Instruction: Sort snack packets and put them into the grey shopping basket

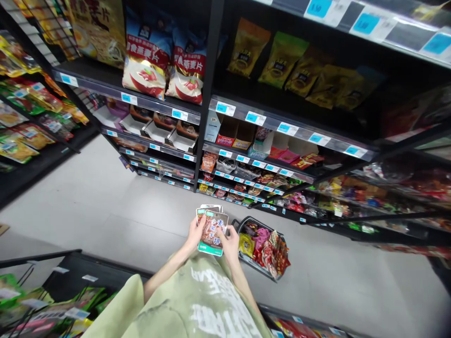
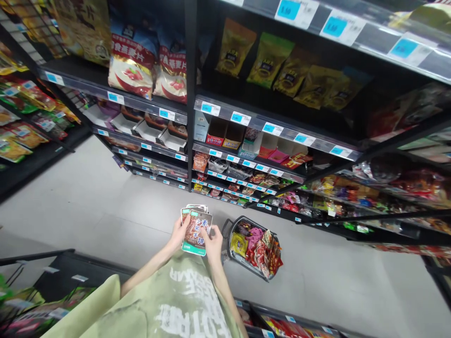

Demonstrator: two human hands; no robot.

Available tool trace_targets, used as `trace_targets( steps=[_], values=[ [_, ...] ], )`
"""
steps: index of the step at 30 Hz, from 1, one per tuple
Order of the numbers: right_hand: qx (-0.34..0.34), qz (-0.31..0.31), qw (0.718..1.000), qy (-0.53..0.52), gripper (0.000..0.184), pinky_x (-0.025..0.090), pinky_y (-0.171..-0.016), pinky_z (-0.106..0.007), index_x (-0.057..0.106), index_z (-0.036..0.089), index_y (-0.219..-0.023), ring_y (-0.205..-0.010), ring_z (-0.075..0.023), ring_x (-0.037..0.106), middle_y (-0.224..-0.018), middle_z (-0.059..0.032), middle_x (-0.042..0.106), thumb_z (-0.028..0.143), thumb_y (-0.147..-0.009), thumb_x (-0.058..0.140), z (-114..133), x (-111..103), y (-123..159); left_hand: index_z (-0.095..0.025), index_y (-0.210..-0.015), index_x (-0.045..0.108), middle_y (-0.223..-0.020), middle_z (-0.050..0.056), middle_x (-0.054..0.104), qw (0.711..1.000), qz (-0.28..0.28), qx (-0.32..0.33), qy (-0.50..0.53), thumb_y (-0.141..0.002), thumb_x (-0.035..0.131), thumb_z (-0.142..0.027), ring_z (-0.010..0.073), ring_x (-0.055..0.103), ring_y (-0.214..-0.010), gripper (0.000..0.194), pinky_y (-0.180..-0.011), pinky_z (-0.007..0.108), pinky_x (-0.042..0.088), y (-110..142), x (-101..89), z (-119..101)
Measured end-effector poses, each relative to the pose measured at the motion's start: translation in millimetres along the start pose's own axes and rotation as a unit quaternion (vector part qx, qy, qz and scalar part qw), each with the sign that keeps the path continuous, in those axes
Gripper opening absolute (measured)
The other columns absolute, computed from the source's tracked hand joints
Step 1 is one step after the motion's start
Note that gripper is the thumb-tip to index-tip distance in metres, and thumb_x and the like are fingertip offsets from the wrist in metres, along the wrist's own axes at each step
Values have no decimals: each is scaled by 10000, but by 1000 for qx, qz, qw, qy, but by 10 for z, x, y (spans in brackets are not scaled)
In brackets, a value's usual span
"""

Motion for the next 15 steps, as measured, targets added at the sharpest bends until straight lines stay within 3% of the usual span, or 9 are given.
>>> trace_targets(
  steps=[5, 7, 10, 13, 15],
  values=[
    [-31, -80, 996, -35, 379, 511, -659, -258, 549, 209, -769, -670, -148, 630, -727, 20, 675, 500, -712, 784, -66, -194, -91, -158, -934, 673, -890, 57, 735, 999, -18, -16, 22, -726, 713, -616, 214, 671, -813, 505, -757, 293, 516, -22, -28, 34],
    [-40, -168, 982, -74, 406, 520, -667, -276, 524, 222, -806, -676, -153, 640, -751, 22, 683, 527, -704, 773, -97, -420, -157, -160, -967, 659, -916, 65, 736, 998, -35, -25, 40, -719, 718, -620, 220, 681, -826, 526, -772, 315, 530, -56, -74, 39],
    [-82, -319, 940, -89, 433, 539, -686, -307, 497, 243, -840, -718, -170, 653, -803, 22, 677, 562, -691, 749, -86, -892, -228, -160, -1005, 639, -926, 64, 733, 995, -53, -36, 71, -713, 724, -618, 215, 691, -812, 550, -784, 346, 547, -103, -178, 28],
    [-102, -378, 917, -77, 447, 547, -690, -328, 492, 257, -876, -769, -192, 656, -853, 8, 676, 588, -690, 727, -49, -1289, -273, -170, -1016, 628, -928, 57, 728, 997, -53, -32, 52, -726, 721, -604, 213, 695, -811, 530, -765, 344, 558, -115, -271, 3],
    [-100, -387, 914, -76, 450, 548, -684, -333, 494, 261, -879, -771, -195, 653, -864, 3, 677, 590, -686, 730, -40, -1417, -270, -193, -1077, 606, -966, 52, 721, 999, -46, -15, 24, -735, 731, -571, 208, 694, -840, 525, -762, 329, 557, -99, -289, -10]
  ],
)
Point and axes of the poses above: each hand's wrist, its own y-axis away from the middle knuckle, its own x-axis out of the palm, z = x × y, the point moved 5 cm from there along -y, towards the middle knuckle
